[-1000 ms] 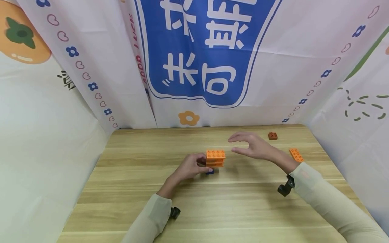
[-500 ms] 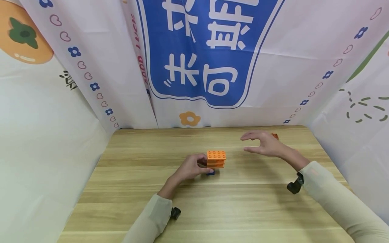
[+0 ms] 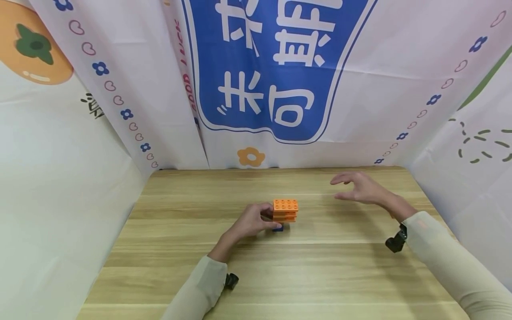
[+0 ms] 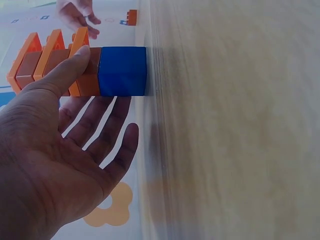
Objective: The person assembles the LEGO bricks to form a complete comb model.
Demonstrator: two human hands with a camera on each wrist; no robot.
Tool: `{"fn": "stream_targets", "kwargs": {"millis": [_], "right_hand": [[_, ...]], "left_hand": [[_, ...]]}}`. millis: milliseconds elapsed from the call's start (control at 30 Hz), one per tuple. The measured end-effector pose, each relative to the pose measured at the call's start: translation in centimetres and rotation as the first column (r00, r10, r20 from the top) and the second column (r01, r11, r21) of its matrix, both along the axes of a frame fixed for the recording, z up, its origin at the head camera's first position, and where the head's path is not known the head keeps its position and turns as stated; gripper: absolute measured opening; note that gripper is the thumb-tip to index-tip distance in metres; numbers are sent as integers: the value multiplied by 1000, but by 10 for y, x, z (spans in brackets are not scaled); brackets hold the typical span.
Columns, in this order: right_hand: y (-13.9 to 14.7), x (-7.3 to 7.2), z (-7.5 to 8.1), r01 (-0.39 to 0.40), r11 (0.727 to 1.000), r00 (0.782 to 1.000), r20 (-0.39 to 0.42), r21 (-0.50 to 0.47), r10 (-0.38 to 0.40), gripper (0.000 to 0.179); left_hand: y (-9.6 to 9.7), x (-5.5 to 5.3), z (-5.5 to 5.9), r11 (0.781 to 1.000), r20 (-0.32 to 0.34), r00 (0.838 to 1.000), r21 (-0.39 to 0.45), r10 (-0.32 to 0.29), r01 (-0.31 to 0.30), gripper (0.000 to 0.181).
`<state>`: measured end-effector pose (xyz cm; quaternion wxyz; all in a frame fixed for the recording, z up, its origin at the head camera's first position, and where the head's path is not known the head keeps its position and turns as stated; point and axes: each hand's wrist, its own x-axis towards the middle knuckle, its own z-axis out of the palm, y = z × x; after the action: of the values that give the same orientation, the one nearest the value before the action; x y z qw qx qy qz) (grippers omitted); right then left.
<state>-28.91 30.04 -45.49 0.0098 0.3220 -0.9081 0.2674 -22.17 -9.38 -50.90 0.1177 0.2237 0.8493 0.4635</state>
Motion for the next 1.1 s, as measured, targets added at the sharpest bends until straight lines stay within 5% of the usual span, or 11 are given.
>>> {"fn": "stream_targets", "kwargs": {"millis": [733,1100], "right_hand": [[47,-8,-11,170,985,967,188,24,-171,47],[63,-13,-16,210,976,968,127,55,-215,46]], "left_hand": [[0,0,1,1000,13,1000,8,3,-3,30],[0,0,1,1000,3,1000,24,-4,4,29]]}}
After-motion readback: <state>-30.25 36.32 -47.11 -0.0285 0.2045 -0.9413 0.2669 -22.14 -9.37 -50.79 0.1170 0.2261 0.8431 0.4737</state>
